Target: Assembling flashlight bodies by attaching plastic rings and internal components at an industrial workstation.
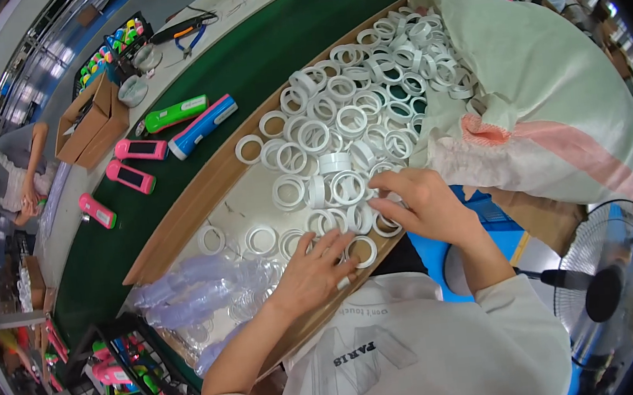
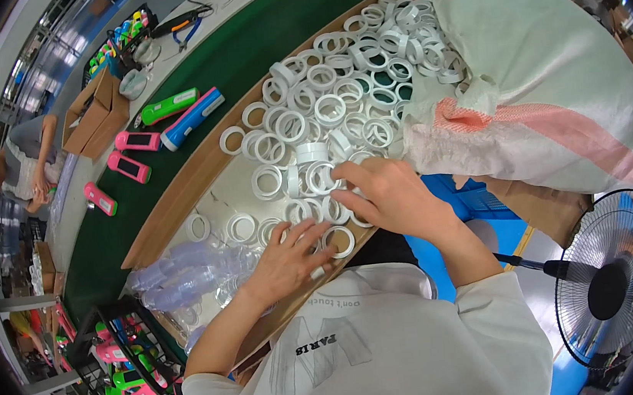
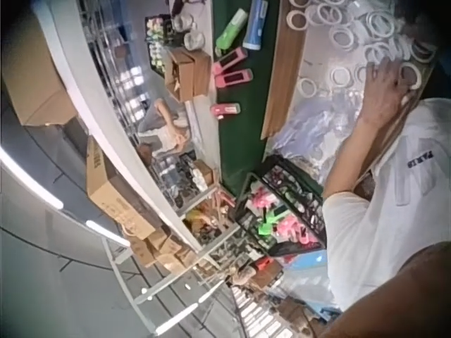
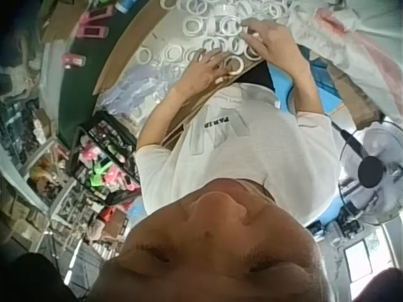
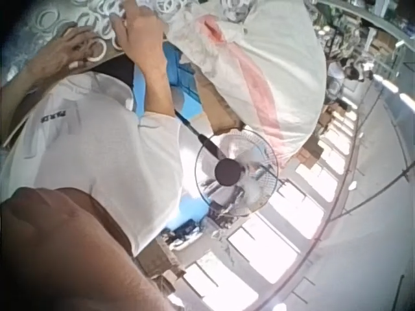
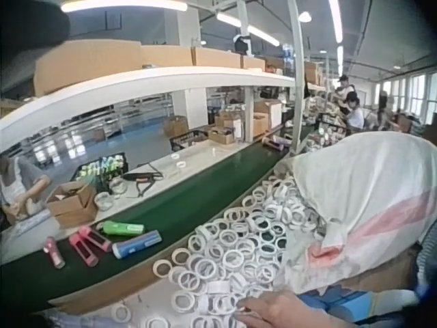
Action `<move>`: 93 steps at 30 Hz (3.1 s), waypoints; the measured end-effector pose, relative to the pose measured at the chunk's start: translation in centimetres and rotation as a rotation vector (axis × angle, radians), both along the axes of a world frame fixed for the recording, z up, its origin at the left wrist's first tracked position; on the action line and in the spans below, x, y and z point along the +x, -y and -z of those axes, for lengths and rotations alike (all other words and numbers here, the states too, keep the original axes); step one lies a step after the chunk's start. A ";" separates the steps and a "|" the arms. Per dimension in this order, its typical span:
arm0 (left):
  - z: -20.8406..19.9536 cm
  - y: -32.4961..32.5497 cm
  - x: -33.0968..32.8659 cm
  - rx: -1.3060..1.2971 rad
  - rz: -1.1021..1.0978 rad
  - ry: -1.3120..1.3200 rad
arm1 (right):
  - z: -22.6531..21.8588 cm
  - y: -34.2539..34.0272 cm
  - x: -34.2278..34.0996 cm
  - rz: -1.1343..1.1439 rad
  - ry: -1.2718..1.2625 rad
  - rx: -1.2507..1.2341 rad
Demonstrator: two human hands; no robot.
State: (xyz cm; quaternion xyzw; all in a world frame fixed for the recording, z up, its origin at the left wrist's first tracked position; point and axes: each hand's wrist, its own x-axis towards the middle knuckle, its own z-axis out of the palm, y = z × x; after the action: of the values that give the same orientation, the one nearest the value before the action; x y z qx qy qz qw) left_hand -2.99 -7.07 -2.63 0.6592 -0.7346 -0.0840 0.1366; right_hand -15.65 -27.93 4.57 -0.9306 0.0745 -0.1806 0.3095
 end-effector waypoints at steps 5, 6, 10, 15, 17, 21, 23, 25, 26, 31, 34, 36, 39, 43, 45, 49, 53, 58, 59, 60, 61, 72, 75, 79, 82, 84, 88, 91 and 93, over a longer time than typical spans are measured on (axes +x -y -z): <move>0.9 2.7 2.4 -0.057 -0.146 -0.054 | 2.0 -2.5 5.2 -0.279 -0.136 -0.206; -0.1 2.0 2.6 -0.083 -0.177 -0.090 | 1.9 -3.0 6.0 -0.295 -0.199 -0.238; -1.4 -5.1 5.5 -0.261 -0.430 -0.220 | 3.0 -4.9 8.3 -0.280 -0.111 -0.166; -1.9 -10.5 7.8 -0.356 -0.810 -0.728 | 4.5 -8.8 14.6 -0.328 -0.018 -0.249; -1.6 -10.1 6.7 -0.369 -0.674 -0.816 | 6.7 -9.3 16.8 -0.260 0.016 -0.322; -1.2 -9.2 6.2 -0.273 -0.490 -0.585 | 9.8 -7.0 17.9 -0.131 0.028 -0.382; 0.3 -11.2 7.8 -0.368 -0.743 -0.600 | 9.1 -6.3 17.8 -0.150 -0.028 -0.299; 0.2 -11.2 10.1 -0.338 -1.016 -0.178 | 8.4 -5.5 17.6 -0.097 -0.073 -0.142; 0.0 -10.6 10.6 -0.329 -1.022 0.170 | 8.2 -5.3 17.7 -0.100 -0.054 -0.108; 0.9 -8.6 12.7 -0.162 -0.893 0.020 | 8.2 -5.0 17.4 -0.094 -0.126 -0.138; 0.8 -6.5 13.1 -0.331 -0.859 -0.229 | 8.3 -4.8 17.4 -0.167 -0.011 -0.179; -0.2 -5.4 13.3 -0.335 -0.826 -0.704 | 7.4 -4.5 17.4 -0.202 0.123 -0.149; -1.0 -7.7 15.7 -0.186 -0.983 -0.471 | 5.2 -4.3 17.4 -0.157 0.284 0.241; -0.4 -9.7 13.5 0.042 -0.792 0.020 | 5.3 -4.8 17.5 -0.215 0.070 0.278; 0.0 -9.2 12.2 0.046 -0.801 -0.033 | 6.0 -5.9 17.2 -0.278 0.155 0.186; 0.0 -9.1 13.0 -0.021 -0.930 -0.333 | 7.2 -6.9 17.2 -0.310 0.145 0.166; -1.8 -9.5 14.1 -0.062 -1.177 -0.627 | 6.6 -7.2 17.2 -0.312 0.134 0.105; -1.8 -8.5 14.2 -0.451 -1.189 -1.056 | 6.5 -8.0 17.2 -0.342 0.041 0.166; -2.1 -7.5 13.9 -0.526 -1.128 -1.220 | 6.7 -8.0 17.1 -0.339 0.039 0.167; -2.4 -6.5 13.6 -0.606 -1.060 -1.380 | 6.8 -8.1 17.1 -0.359 0.032 0.258; -2.5 -5.3 13.3 -0.548 -1.039 -1.343 | 6.9 -8.2 17.0 -0.377 0.025 0.348; 0.1 -1.6 27.0 -0.435 -1.122 -0.221 | 6.3 -7.5 17.1 -0.317 0.112 0.479; 1.1 0.9 31.3 -0.103 -1.173 0.185 | 6.4 -7.9 17.1 -0.266 0.123 0.509; 2.4 4.5 34.5 0.250 -1.258 0.208 | 6.5 -7.9 17.3 -0.239 0.232 0.461; 1.6 4.6 35.0 0.269 -1.279 0.076 | 6.3 -7.6 17.2 -0.212 0.218 0.488; 2.0 1.5 34.2 0.235 -1.268 0.165 | 6.4 -7.5 17.3 -0.209 0.248 0.454; 1.4 -8.0 31.3 0.004 -1.030 0.001 | 5.7 -7.4 17.4 -0.159 0.295 0.509; -3.7 -10.7 25.4 -0.262 -1.001 -0.684 | 5.8 -7.3 17.1 -0.098 0.281 0.582; -7.6 -11.8 20.8 -0.325 -0.953 -0.772 | 6.0 -7.3 17.3 -0.077 0.280 0.574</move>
State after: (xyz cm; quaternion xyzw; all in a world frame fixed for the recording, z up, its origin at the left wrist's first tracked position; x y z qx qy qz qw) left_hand 17.81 4.78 4.93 0.8070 -0.2619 -0.1331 0.5123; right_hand 1.69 -20.66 -1.38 -0.7736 0.0437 -0.2664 0.5733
